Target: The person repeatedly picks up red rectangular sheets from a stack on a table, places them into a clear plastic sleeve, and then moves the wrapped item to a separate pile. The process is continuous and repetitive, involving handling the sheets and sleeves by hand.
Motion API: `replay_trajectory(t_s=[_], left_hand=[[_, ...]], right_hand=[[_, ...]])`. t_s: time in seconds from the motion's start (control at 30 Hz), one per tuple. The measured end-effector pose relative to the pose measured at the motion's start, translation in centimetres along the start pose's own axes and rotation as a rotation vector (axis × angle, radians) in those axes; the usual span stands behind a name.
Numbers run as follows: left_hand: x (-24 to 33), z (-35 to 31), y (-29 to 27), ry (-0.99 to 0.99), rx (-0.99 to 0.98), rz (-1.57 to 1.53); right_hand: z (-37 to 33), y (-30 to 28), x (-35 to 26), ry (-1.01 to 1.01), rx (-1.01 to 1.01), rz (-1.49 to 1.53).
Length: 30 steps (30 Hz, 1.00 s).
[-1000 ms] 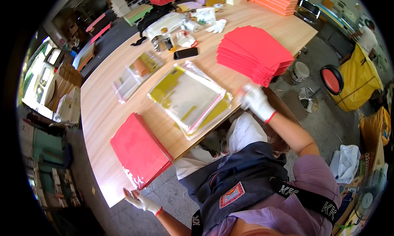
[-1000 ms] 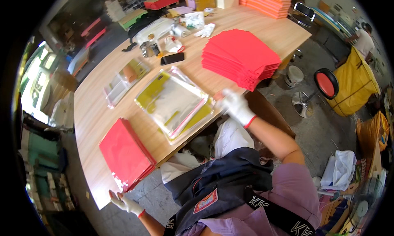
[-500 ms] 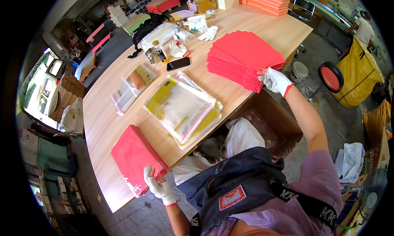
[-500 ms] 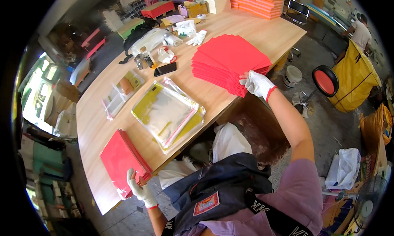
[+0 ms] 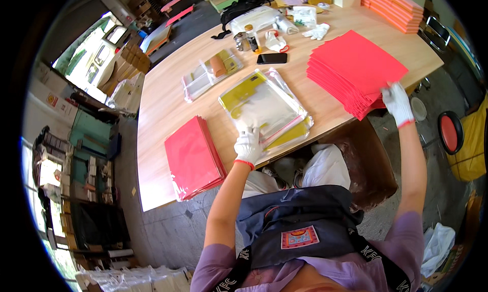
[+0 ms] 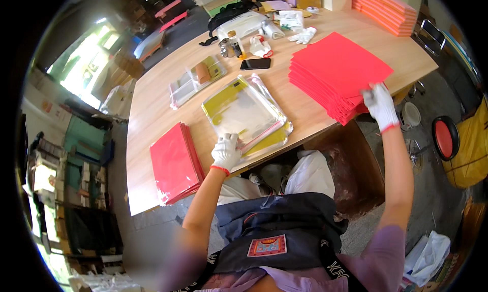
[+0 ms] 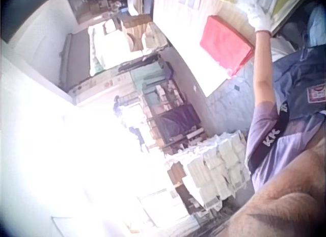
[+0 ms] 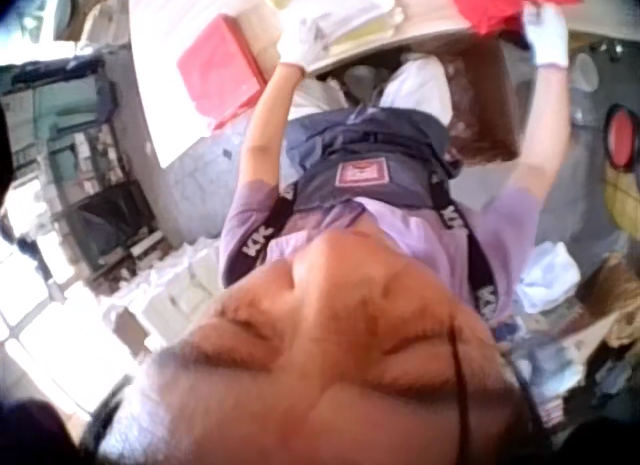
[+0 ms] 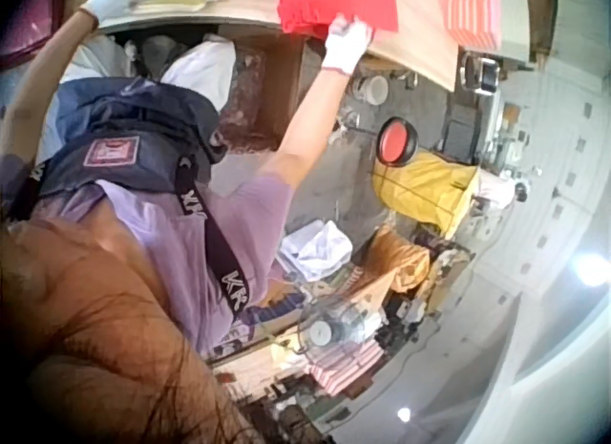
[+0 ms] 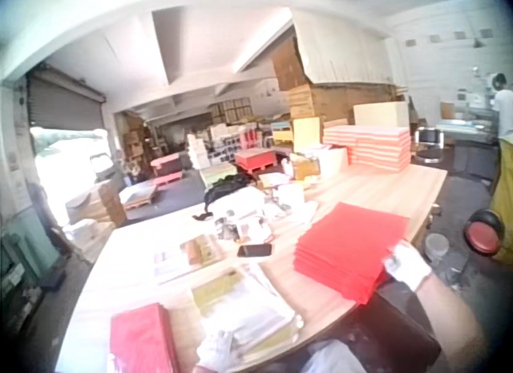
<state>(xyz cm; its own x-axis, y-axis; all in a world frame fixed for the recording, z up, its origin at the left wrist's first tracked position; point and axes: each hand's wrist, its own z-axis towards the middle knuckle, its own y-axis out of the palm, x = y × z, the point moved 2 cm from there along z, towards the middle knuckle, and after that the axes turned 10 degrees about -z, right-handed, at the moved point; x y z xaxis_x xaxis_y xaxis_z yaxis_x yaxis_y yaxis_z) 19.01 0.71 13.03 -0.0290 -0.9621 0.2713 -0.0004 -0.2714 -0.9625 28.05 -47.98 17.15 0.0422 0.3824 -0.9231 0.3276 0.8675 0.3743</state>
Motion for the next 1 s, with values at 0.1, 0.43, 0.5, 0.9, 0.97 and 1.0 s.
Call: replay_trajectory(t_s=[0.1,0.43,0.5,0.9,0.97,1.0], left_hand=[[-2.0,0.5,-0.3,0.027,0.007,-0.050],[-4.3,-0.5,0.6,0.106,0.272,-0.347],[-4.2,-0.5,0.4,0.128,0.343,-0.278],[-3.5,-0.9,-2.9,0.280,0.246,-0.563],[-2.6,-1.7,-1.9,0.310,0.366,-0.577],[-2.0,-2.4,-1.4,0.325,0.426,-0.582]], right_hand=[[-9.6,3.5,-0.5,0.131,-0.070,-0.013],[-19.0,2.3,12.0,0.609,-0.407,0.181],[-19.7,2.3,13.3,0.586,-0.384,0.294],[-25.3,8.1,12.2,0.480,-0.223,0.323],[-25.8,8.1,12.6,0.405,-0.270,0.269],[-26.3,8.0,12.5,0.409,-0.288,0.281]])
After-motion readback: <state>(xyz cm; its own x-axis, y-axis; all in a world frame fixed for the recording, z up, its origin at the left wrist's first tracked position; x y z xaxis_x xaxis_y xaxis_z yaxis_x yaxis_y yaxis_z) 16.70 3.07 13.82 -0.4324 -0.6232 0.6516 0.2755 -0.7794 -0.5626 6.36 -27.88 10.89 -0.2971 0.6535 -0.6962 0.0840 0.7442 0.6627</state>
